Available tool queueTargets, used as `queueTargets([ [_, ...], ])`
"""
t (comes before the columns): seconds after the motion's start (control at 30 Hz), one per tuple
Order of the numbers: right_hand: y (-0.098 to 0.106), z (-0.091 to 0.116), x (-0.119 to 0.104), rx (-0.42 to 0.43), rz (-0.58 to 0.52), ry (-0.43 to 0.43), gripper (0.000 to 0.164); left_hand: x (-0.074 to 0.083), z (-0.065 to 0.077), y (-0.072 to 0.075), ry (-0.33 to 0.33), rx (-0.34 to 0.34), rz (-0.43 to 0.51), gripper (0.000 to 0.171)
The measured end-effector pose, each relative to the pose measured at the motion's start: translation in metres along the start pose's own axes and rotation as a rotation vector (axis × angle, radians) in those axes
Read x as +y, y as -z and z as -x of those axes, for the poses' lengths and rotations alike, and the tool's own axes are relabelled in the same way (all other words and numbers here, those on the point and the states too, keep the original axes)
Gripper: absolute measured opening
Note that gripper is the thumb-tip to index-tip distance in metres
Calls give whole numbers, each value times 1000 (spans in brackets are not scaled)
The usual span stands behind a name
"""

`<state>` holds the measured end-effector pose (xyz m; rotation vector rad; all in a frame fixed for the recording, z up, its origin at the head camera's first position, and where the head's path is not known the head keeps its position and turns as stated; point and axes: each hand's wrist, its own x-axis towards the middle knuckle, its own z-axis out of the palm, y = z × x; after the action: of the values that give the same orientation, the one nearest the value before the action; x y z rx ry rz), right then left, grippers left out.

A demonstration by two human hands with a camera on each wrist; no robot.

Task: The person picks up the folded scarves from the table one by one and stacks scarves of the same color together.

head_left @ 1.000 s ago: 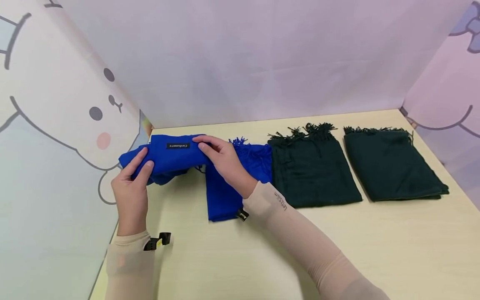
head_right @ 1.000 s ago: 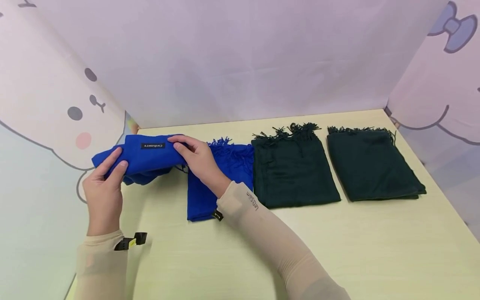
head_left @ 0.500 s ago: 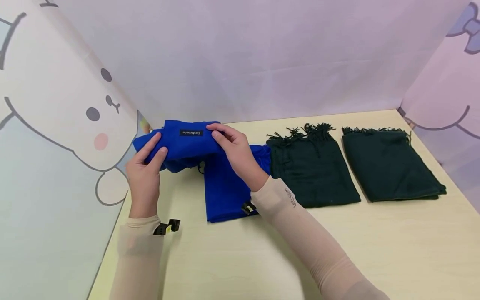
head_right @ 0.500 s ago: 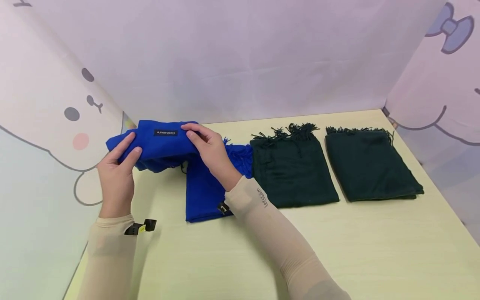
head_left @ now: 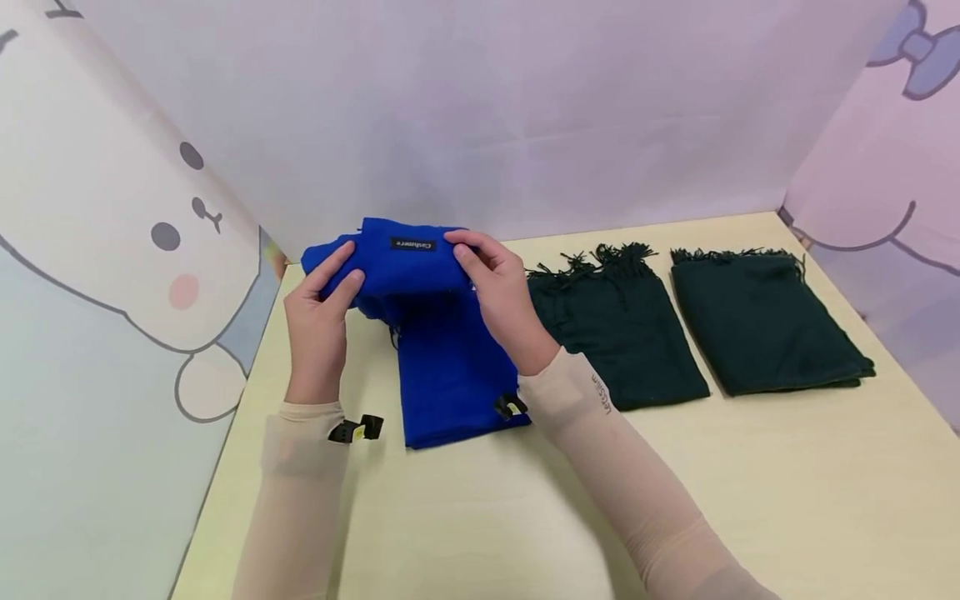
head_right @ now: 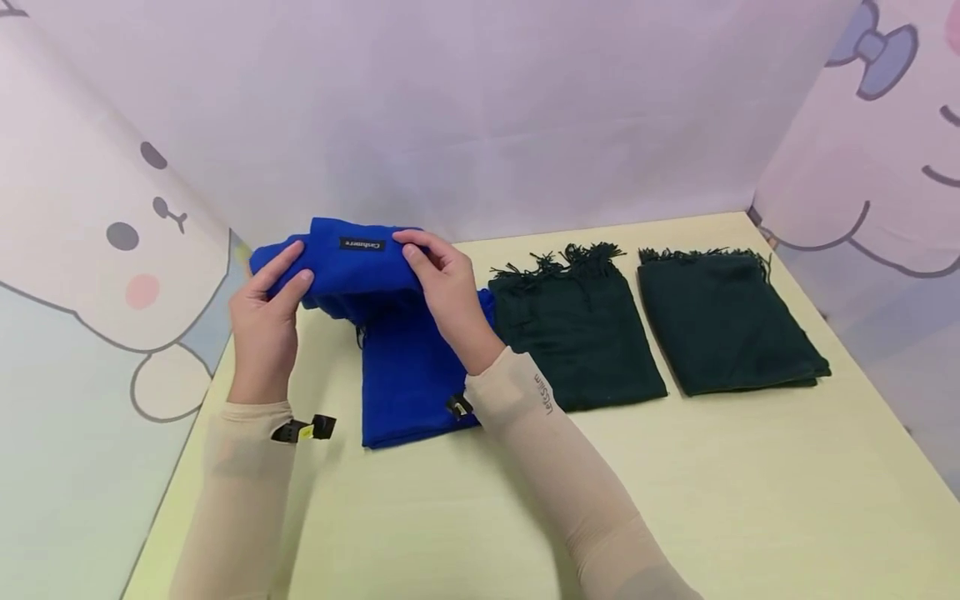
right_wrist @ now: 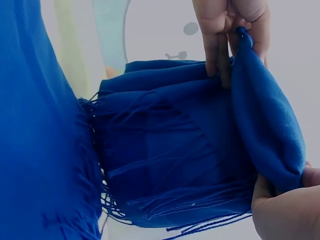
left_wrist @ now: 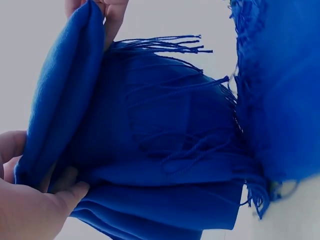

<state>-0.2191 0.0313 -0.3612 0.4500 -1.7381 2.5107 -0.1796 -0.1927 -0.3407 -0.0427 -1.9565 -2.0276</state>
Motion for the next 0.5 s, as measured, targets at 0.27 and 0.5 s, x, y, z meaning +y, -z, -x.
queueTargets([
  [0.27,15,-4,-17,38,-31,114,26,2,-18,-25,-36,-66,97,38],
  [0.5,29,-14,-31,77,-118,191,23,9,-37,-53,-73,-114,225,37],
])
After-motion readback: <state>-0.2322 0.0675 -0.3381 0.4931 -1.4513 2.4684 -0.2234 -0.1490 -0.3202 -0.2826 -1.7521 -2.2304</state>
